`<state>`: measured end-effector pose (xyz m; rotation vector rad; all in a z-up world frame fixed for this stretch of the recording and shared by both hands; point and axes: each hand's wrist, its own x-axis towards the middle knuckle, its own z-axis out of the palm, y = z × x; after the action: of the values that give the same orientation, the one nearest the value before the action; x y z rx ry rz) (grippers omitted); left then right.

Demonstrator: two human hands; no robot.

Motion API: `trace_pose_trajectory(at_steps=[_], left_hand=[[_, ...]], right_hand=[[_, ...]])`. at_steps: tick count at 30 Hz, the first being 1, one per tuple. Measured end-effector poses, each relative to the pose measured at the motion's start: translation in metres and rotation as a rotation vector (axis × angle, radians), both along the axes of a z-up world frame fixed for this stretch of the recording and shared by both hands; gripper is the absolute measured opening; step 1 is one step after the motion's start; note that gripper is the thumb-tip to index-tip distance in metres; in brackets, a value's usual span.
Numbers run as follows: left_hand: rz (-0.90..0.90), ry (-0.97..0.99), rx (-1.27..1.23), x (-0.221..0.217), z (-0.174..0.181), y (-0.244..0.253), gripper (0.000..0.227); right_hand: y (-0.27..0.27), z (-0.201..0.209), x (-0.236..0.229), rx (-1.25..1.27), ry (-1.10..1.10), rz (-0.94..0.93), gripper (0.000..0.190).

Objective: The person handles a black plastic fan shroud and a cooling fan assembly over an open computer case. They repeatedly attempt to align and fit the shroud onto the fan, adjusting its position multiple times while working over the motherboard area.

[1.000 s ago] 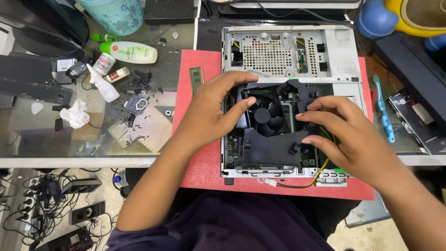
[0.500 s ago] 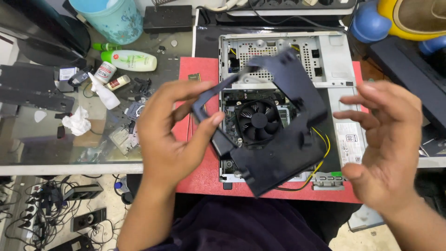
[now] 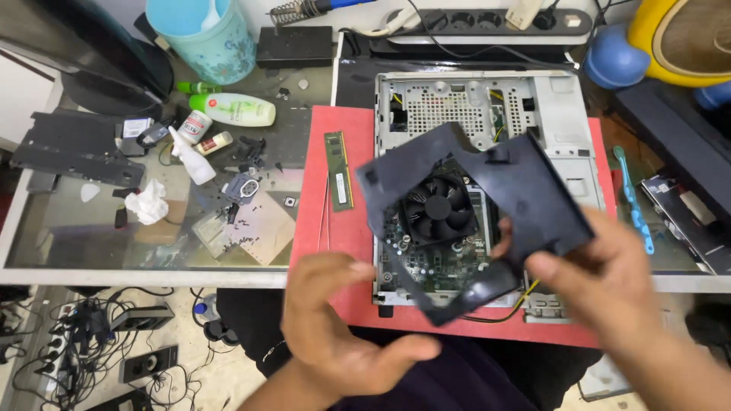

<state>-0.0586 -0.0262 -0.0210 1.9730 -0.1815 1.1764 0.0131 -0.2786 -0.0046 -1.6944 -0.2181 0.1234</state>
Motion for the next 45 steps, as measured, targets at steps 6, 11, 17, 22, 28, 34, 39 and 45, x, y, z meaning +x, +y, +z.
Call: trace_pose_trajectory(at_steps=[6,11,17,22,28,34,39,45], left_hand=[[-0.359,0.356,-0.104,0.032,0.041,0.034,0.070],[-0.588,0.863,-0.170,0.064,0.049,0.033,0.079],[-0.498,0.951,0.042,0.072,0.043,0.032,0.062],[-0.448,0.589,0.215,0.074,0.021,0.031,0.041],[-0.372,0.543,0.295,0.073,0.011,0.028,0.039],[-0.378,0.512,0.351,0.074,0.007,0.029,0.041],[-0.378,0.523,0.387,0.071,0.009,0.027,0.043],[-0.367,0.528,0.426,0.073,0.011,0.025,0.047]], right_hand=[[-0.017,0.023,0.076,0.066,0.030,0.315,0.030],[-0.008,0.012,0.115,0.092,0.007,0.613,0.033],[-0.004,-0.016,0.129,0.158,0.096,0.674,0.039],[-0.012,-0.019,0.132,-0.101,0.044,0.645,0.042],[-0.009,-0.009,0.125,-0.334,-0.146,0.657,0.049],[-0.004,0.012,0.104,-0.522,-0.469,0.552,0.048],[-0.007,0.010,0.083,-0.544,-0.509,0.448,0.053],[-0.006,0.005,0.071,-0.536,-0.521,0.313,0.052]])
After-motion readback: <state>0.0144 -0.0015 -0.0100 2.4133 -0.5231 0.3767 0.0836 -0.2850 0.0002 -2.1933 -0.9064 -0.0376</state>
